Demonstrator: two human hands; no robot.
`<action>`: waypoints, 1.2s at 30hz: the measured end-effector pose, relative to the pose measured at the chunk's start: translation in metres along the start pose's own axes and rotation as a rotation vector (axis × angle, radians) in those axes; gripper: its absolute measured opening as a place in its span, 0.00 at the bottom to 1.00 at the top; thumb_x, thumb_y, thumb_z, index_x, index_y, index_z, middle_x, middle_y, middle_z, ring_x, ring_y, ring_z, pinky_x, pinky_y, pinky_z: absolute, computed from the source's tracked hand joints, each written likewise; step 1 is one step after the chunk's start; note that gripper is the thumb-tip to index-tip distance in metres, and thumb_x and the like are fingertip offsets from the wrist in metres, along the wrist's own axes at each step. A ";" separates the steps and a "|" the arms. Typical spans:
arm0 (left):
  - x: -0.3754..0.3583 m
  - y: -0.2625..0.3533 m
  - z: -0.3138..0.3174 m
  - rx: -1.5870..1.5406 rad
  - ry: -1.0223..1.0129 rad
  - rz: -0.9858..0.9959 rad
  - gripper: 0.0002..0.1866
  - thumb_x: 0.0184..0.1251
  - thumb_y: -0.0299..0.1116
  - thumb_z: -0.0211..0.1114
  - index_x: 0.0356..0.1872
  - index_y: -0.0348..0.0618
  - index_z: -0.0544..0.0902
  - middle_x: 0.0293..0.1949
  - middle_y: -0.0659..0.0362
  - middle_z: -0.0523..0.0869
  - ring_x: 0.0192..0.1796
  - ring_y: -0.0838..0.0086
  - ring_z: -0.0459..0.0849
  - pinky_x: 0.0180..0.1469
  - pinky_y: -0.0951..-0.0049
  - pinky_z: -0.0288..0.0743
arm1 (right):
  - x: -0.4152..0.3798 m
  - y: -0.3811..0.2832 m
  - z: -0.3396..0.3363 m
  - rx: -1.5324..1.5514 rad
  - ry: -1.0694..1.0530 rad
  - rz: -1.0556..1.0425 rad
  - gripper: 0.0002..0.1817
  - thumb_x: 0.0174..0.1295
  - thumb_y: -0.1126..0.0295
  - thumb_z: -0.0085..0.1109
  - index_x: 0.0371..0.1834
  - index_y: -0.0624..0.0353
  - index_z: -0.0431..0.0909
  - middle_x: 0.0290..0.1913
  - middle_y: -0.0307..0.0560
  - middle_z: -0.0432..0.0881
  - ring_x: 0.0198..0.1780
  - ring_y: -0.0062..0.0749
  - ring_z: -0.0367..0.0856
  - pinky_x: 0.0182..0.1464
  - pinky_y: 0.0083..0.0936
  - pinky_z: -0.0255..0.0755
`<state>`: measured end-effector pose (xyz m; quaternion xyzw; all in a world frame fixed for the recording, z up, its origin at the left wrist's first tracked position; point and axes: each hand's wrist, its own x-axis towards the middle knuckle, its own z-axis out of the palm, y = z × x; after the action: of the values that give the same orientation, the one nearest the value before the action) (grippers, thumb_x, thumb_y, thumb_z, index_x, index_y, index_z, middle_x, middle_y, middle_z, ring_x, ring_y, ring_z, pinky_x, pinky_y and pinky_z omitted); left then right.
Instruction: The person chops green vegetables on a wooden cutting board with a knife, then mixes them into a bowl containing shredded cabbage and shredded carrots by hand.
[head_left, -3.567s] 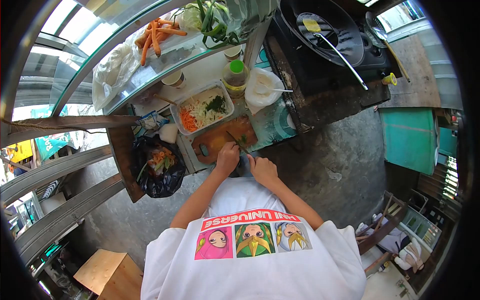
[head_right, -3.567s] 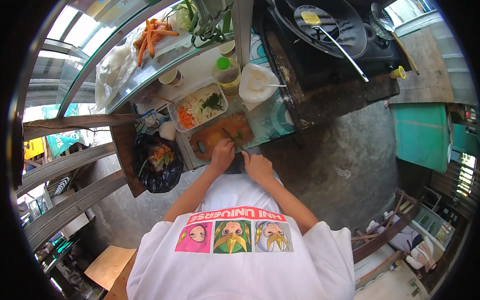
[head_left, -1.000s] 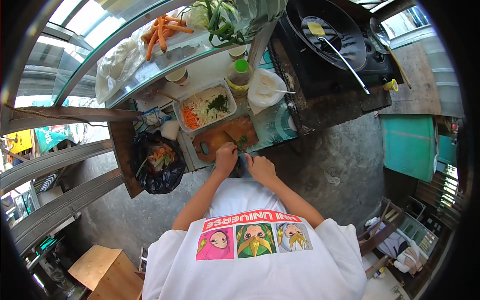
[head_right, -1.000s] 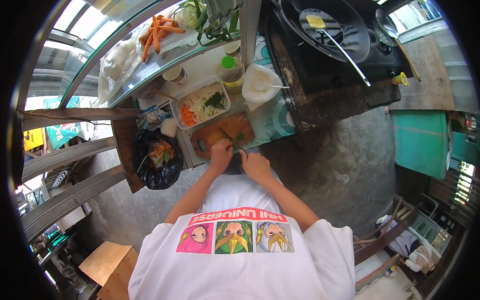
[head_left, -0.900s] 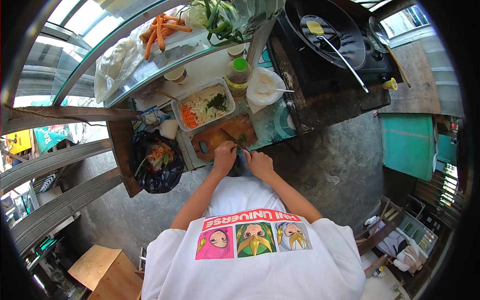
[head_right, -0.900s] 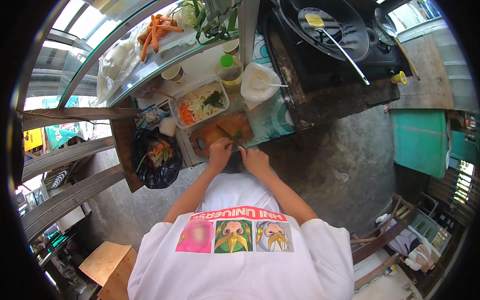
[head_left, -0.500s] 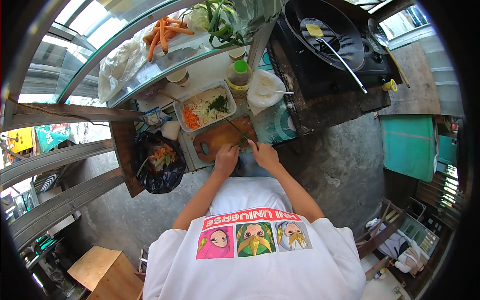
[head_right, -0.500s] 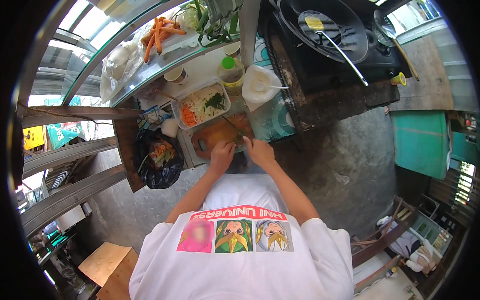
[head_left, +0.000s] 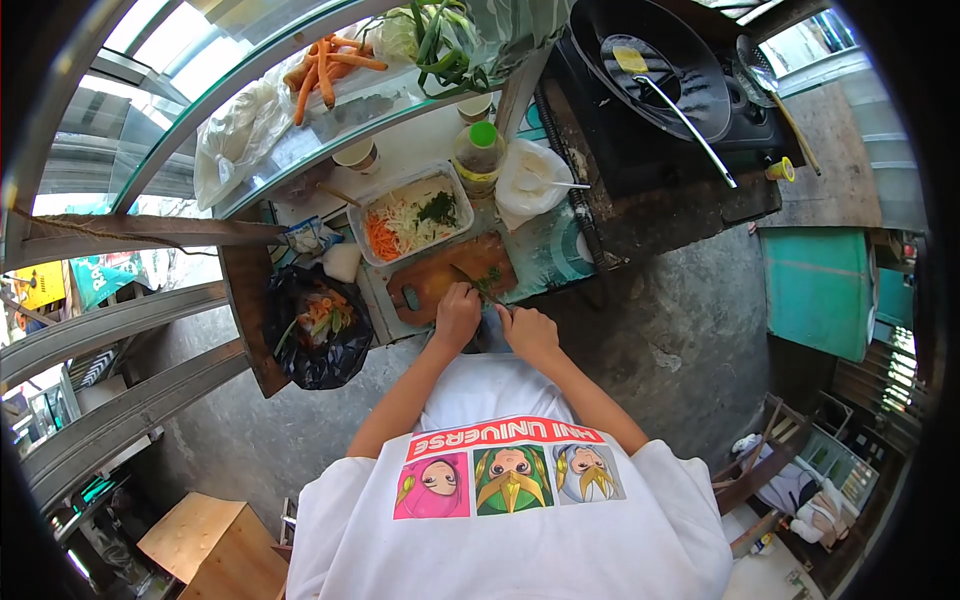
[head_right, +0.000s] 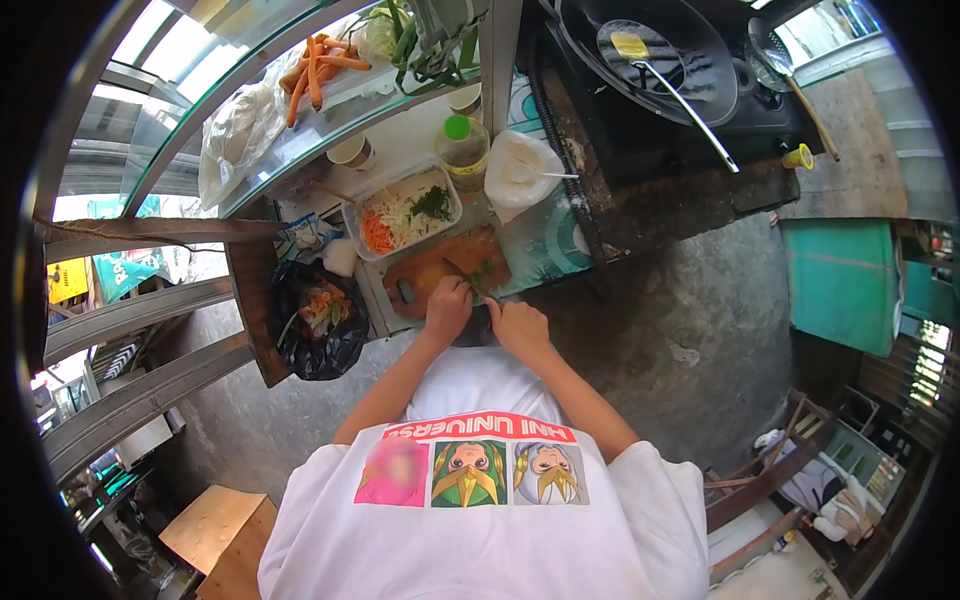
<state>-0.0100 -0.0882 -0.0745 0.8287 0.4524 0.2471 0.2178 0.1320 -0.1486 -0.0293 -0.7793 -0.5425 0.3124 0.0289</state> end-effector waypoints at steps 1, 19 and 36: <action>-0.002 0.001 0.000 -0.006 -0.009 -0.007 0.03 0.52 0.24 0.60 0.26 0.34 0.81 0.32 0.52 0.79 0.38 0.59 0.79 0.38 0.64 0.77 | 0.001 0.003 0.006 -0.001 0.013 -0.032 0.31 0.68 0.47 0.41 0.25 0.62 0.83 0.25 0.61 0.81 0.29 0.56 0.82 0.34 0.47 0.76; -0.005 -0.001 0.001 -0.025 -0.013 -0.025 0.03 0.51 0.23 0.60 0.25 0.34 0.80 0.31 0.51 0.79 0.37 0.58 0.80 0.39 0.64 0.77 | 0.003 0.002 0.015 -0.028 0.083 -0.092 0.29 0.68 0.49 0.44 0.21 0.63 0.81 0.22 0.61 0.80 0.26 0.55 0.82 0.28 0.46 0.76; -0.004 0.006 -0.009 -0.025 -0.020 -0.077 0.04 0.54 0.22 0.60 0.27 0.34 0.82 0.31 0.50 0.81 0.35 0.56 0.81 0.39 0.62 0.76 | 0.022 -0.002 0.006 0.104 0.008 -0.058 0.32 0.68 0.46 0.42 0.23 0.64 0.81 0.27 0.63 0.81 0.31 0.59 0.82 0.35 0.46 0.76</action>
<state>-0.0131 -0.0932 -0.0651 0.8103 0.4787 0.2359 0.2420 0.1320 -0.1311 -0.0437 -0.7619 -0.5478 0.3362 0.0802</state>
